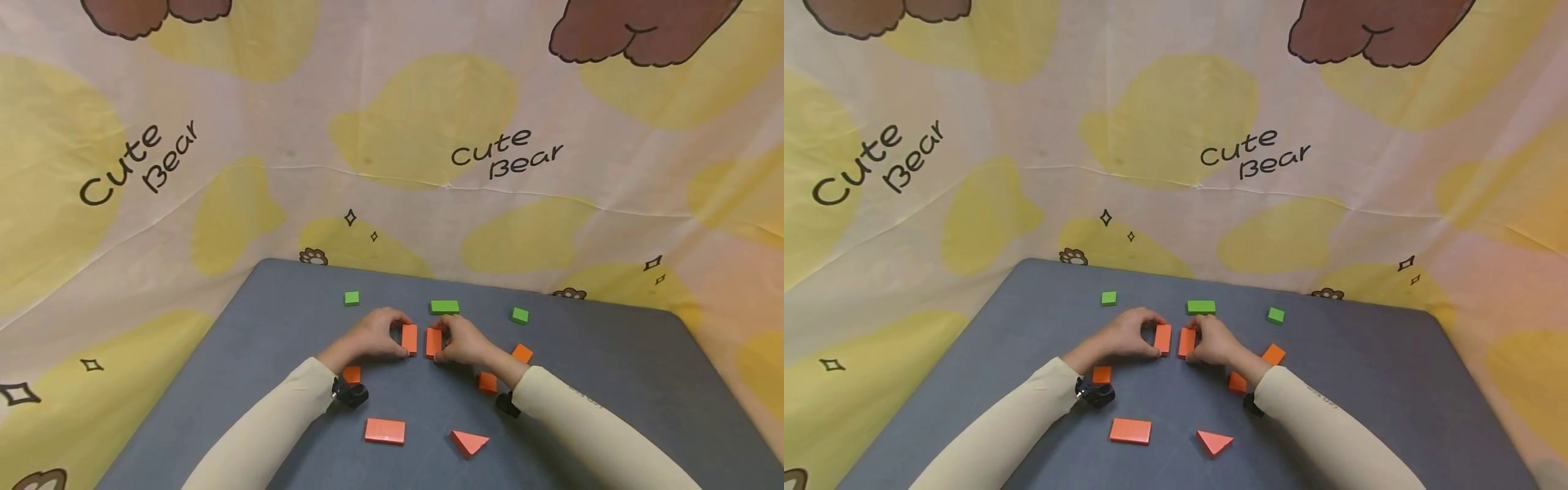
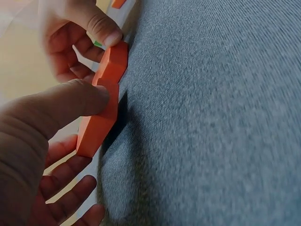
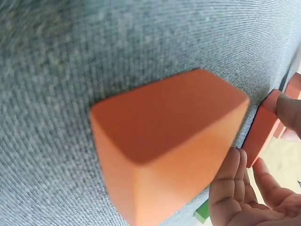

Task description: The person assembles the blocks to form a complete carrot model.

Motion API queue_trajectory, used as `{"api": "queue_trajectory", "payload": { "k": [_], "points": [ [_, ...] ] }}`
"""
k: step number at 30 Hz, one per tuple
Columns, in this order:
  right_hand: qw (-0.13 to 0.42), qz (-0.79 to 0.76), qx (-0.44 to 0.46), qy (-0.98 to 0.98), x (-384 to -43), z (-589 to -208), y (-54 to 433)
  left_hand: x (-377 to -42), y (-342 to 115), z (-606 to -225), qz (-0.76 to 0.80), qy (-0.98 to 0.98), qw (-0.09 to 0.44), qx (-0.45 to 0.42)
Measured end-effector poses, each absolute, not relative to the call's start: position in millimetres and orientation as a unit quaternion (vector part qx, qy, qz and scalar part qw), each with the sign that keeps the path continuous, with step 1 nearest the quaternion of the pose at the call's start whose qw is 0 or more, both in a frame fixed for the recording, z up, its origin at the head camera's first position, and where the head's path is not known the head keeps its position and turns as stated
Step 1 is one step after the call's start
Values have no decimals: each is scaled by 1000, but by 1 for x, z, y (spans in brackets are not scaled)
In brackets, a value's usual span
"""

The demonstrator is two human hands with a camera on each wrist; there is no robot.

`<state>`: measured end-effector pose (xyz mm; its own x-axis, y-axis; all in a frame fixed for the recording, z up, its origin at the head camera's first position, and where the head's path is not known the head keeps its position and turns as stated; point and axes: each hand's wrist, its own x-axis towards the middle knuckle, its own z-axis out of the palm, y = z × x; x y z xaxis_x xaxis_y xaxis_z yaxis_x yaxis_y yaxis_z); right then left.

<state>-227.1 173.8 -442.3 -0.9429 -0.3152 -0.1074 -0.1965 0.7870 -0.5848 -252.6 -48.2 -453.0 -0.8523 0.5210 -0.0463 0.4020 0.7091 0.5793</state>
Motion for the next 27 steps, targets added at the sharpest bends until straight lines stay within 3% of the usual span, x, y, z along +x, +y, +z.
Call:
{"api": "queue_trajectory", "payload": {
  "k": [27],
  "points": [
    [101,-284,-159,940,-228,-443,170,-253,-39,-456,260,920,101,275]
  ]
}}
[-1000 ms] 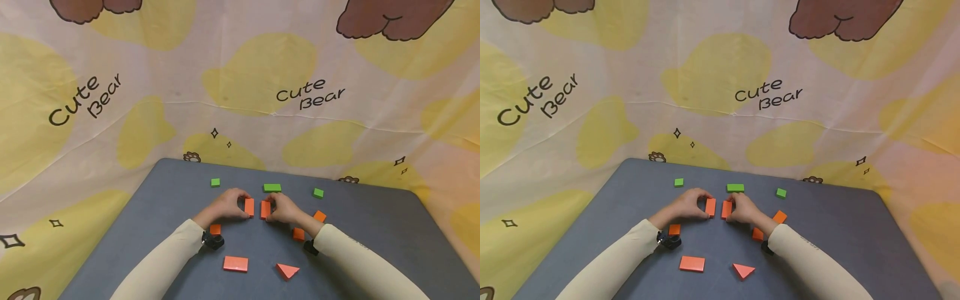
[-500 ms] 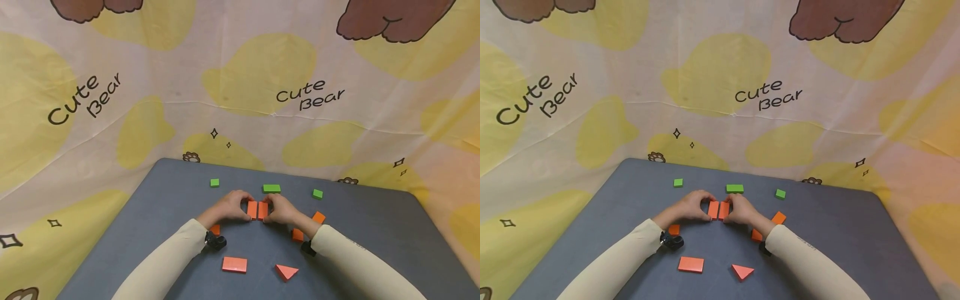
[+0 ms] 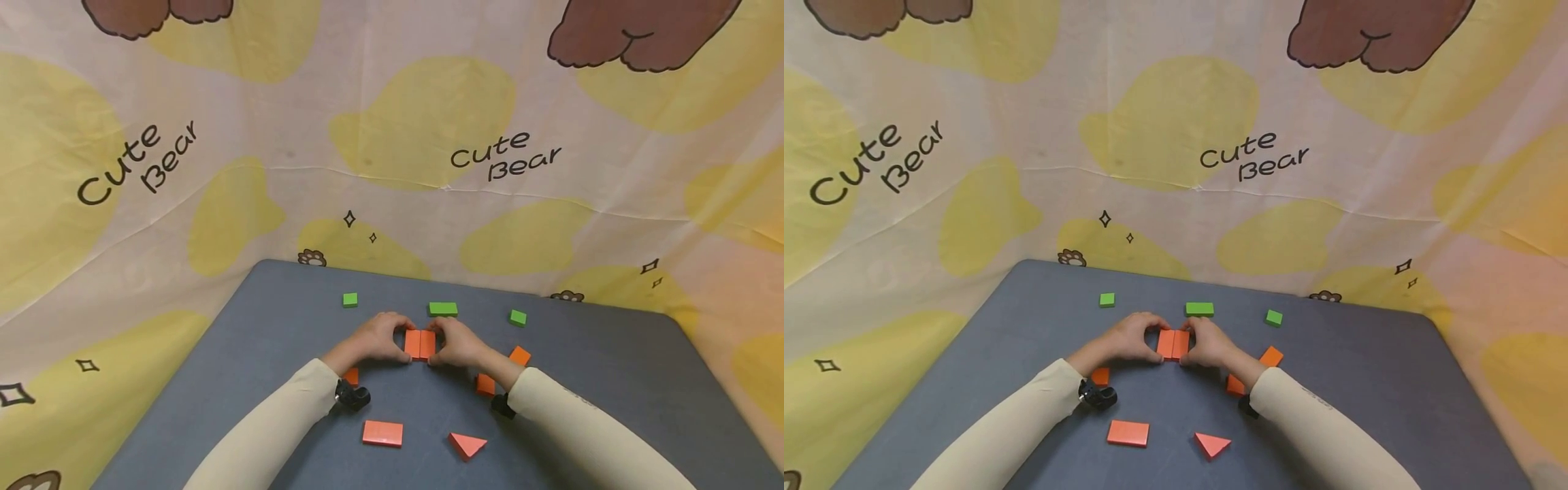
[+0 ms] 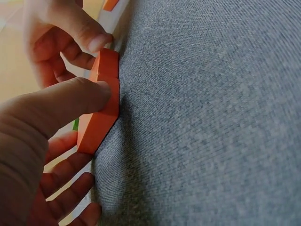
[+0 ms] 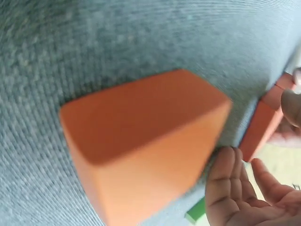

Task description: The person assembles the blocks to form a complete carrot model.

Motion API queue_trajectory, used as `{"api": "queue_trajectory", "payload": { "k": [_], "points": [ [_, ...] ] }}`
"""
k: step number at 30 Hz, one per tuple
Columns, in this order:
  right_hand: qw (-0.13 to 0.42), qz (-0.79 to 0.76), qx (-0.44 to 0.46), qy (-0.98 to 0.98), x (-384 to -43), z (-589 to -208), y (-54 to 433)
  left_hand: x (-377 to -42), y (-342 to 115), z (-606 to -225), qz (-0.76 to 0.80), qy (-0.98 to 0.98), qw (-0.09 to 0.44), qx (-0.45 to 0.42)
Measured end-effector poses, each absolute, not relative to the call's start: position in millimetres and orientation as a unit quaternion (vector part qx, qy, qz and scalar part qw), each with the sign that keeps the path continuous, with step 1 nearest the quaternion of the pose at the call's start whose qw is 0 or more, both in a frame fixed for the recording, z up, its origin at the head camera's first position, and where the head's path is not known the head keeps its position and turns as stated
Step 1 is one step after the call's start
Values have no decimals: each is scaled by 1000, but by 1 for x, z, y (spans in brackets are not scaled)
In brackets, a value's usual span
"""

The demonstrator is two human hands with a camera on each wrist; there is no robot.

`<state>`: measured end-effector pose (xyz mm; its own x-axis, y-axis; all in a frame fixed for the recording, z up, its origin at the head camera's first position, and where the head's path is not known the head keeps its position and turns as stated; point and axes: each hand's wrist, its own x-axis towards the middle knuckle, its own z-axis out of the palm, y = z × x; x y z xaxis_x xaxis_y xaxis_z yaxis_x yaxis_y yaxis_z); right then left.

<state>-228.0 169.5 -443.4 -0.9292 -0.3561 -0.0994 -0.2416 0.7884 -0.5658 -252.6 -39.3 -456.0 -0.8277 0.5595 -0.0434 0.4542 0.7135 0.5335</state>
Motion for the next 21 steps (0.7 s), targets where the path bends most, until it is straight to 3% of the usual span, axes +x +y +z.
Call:
{"api": "queue_trajectory", "payload": {
  "k": [7,21],
  "points": [
    [122,-326,-138,927,-215,-424,188,-251,-43,-456,277,914,111,275],
    [24,-240,-150,959,-181,-412,269,-250,-49,-457,275,914,110,278]
  ]
}}
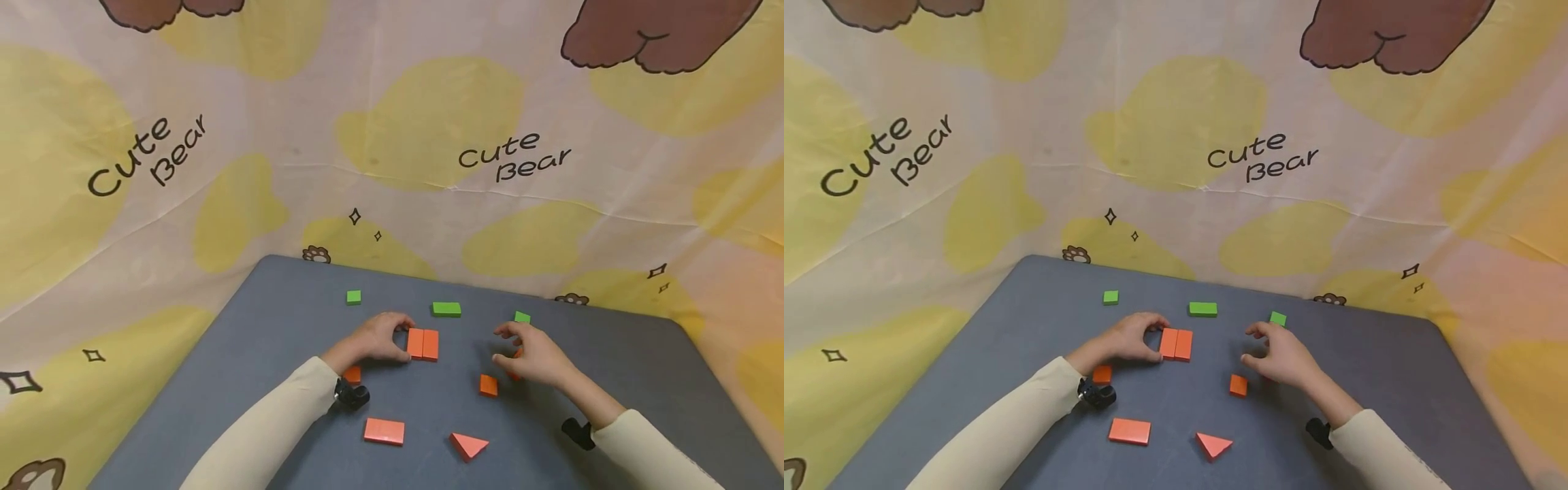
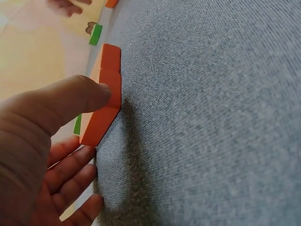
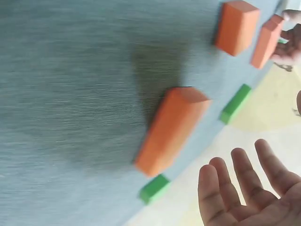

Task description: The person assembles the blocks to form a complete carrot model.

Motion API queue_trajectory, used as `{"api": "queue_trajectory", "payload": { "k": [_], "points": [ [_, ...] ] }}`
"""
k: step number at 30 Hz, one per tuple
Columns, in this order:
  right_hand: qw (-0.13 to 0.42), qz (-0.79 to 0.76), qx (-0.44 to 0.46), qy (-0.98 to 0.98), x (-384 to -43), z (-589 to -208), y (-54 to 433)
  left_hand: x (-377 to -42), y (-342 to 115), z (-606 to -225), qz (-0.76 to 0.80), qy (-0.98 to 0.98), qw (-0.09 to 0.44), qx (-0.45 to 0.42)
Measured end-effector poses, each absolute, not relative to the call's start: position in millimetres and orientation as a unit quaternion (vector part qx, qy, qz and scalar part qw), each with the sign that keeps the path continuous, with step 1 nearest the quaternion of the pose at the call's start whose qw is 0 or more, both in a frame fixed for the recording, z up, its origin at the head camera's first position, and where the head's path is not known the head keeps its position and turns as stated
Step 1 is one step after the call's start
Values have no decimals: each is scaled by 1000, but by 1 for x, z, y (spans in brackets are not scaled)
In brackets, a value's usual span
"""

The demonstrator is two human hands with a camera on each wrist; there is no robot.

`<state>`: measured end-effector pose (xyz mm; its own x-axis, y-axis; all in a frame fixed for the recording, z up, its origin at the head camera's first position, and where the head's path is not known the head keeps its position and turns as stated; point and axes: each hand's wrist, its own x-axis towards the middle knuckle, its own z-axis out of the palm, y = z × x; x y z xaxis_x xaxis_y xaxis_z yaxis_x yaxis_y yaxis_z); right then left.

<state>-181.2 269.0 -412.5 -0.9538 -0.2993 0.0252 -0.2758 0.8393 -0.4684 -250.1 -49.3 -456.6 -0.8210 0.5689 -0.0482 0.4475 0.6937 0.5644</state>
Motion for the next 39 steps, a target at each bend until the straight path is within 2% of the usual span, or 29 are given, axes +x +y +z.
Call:
{"api": "queue_trajectory", "payload": {
  "k": [9,19,25,33,39],
  "points": [
    [-9,-216,-106,971,-170,-430,290,-253,-49,-452,268,915,108,283],
    [18,-190,-77,979,-171,-435,296,-251,-48,-452,270,915,110,277],
    [35,-181,-78,980,-172,-436,297,-252,-49,-456,274,914,113,276],
    [24,-152,-89,984,-176,-436,294,-253,-49,-456,278,914,118,272],
    [27,-191,-121,974,-190,-429,284,-254,-49,-457,279,914,117,270]
  ]
}}
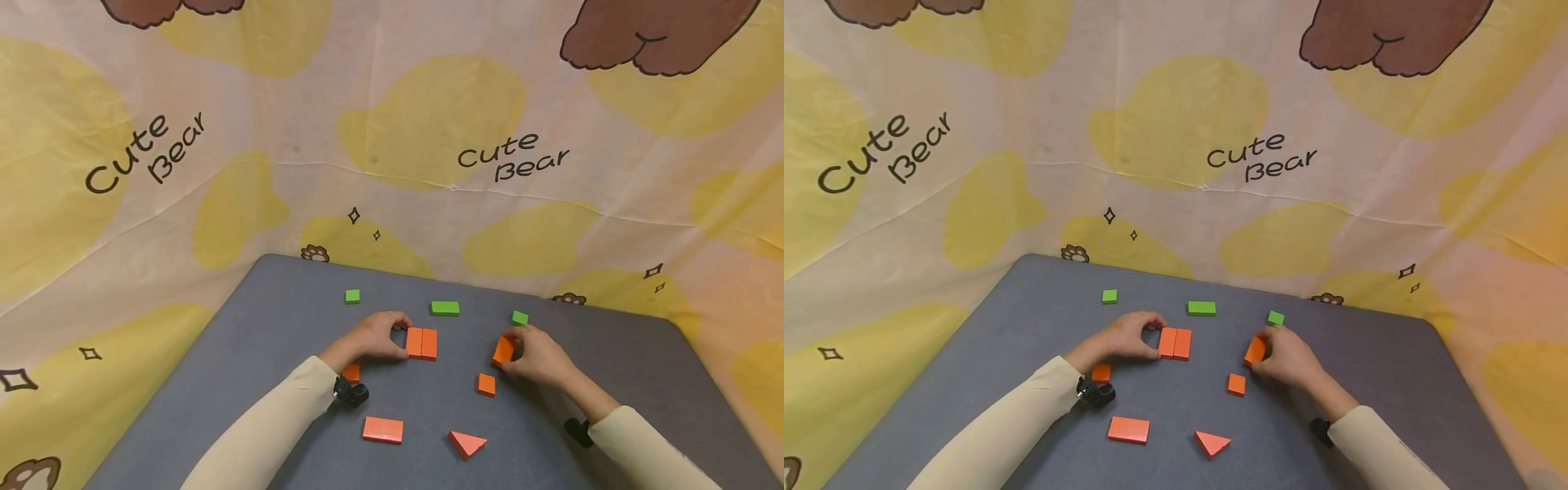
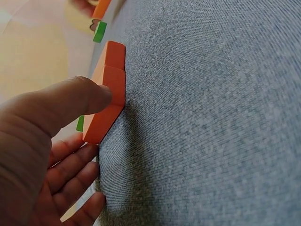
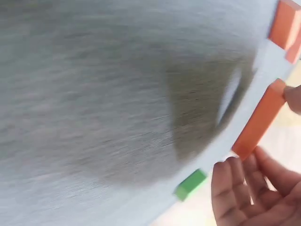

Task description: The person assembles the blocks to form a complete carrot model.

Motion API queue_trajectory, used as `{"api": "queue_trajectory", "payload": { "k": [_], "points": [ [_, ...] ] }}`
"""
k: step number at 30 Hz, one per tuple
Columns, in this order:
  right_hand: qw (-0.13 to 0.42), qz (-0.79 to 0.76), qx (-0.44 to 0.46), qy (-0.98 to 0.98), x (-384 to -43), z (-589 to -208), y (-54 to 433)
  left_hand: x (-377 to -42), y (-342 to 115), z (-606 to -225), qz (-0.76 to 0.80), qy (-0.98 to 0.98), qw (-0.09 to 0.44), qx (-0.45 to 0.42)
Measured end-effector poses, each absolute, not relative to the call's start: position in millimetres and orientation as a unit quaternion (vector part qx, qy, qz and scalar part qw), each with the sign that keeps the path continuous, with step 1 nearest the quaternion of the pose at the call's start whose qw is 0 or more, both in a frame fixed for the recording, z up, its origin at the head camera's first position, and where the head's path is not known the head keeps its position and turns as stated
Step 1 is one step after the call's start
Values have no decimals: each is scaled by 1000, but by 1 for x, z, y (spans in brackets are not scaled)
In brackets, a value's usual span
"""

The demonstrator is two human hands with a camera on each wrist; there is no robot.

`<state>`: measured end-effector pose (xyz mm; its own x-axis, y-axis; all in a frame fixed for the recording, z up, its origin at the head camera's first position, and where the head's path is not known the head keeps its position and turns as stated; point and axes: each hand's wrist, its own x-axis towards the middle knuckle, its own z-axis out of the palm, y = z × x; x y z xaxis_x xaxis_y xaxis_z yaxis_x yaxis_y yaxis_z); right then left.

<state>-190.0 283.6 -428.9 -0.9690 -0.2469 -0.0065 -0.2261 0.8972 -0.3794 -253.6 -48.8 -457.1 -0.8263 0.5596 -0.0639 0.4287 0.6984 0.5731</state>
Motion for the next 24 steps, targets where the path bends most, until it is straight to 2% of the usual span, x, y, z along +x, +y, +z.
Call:
{"api": "queue_trajectory", "payload": {
  "k": [13,24],
  "points": [
    [57,-246,-220,942,-219,-430,228,-252,-50,-454,286,912,126,265],
    [87,-214,-215,949,-230,-437,200,-253,-51,-454,288,912,130,260]
  ]
}}
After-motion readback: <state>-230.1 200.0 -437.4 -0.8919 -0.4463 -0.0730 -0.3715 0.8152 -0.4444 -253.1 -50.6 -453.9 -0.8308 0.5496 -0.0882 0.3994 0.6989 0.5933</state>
